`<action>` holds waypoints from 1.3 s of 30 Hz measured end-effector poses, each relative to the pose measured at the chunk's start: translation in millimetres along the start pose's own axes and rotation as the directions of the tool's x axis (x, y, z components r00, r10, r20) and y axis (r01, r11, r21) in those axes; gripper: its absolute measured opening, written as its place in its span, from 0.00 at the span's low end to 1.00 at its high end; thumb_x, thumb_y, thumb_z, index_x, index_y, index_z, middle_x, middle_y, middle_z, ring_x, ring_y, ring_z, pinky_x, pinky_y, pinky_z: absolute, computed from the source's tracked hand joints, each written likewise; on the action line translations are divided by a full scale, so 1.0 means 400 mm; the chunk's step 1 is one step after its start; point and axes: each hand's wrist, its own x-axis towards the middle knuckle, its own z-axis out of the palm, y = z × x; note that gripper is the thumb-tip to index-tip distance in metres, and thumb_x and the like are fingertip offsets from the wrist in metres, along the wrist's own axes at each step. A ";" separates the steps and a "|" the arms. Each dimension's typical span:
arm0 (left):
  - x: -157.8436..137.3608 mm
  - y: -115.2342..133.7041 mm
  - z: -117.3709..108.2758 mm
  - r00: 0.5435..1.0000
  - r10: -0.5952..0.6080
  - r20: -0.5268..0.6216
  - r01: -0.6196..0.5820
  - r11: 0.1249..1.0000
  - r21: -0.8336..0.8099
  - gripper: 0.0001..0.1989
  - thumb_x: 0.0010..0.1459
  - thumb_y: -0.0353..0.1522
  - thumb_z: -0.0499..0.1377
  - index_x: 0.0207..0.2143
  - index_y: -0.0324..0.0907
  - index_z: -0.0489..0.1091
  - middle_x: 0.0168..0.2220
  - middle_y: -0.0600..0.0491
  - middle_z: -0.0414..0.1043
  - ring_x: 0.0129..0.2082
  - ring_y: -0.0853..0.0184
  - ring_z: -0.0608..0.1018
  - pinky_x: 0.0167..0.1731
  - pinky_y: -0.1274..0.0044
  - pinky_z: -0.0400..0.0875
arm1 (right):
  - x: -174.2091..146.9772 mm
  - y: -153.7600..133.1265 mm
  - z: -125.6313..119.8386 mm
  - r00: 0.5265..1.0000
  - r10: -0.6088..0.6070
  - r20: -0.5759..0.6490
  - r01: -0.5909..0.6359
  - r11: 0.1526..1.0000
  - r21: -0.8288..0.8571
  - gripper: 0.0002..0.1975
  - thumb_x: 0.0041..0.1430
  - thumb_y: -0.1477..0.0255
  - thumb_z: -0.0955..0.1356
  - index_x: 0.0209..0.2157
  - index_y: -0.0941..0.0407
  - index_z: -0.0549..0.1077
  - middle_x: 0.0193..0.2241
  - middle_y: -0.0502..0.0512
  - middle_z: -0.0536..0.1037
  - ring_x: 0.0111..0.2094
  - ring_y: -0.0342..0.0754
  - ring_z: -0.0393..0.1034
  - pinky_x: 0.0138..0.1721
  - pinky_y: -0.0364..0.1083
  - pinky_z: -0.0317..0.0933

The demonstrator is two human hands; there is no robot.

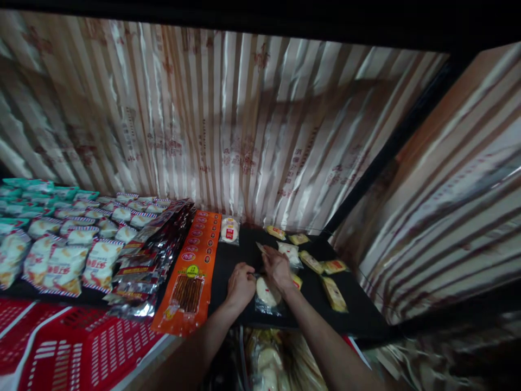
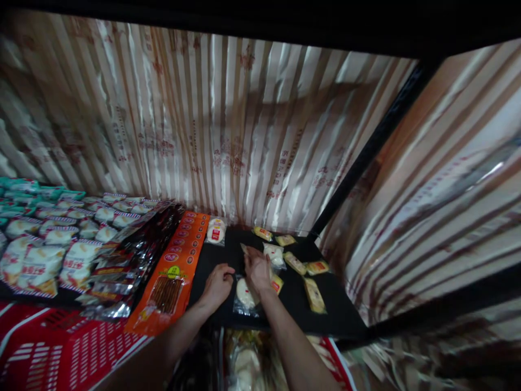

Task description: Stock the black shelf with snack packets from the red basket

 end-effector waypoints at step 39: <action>-0.171 0.103 0.040 0.980 -0.200 0.010 0.154 0.716 -0.680 0.08 0.46 0.27 0.62 0.32 0.36 0.69 0.23 0.55 0.71 0.22 0.72 0.72 0.24 0.81 0.64 | -0.419 0.003 -0.204 0.736 0.235 0.635 -0.646 -0.036 0.762 0.24 0.34 0.69 0.77 0.36 0.59 0.69 0.25 0.52 0.79 0.22 0.41 0.73 0.16 0.33 0.57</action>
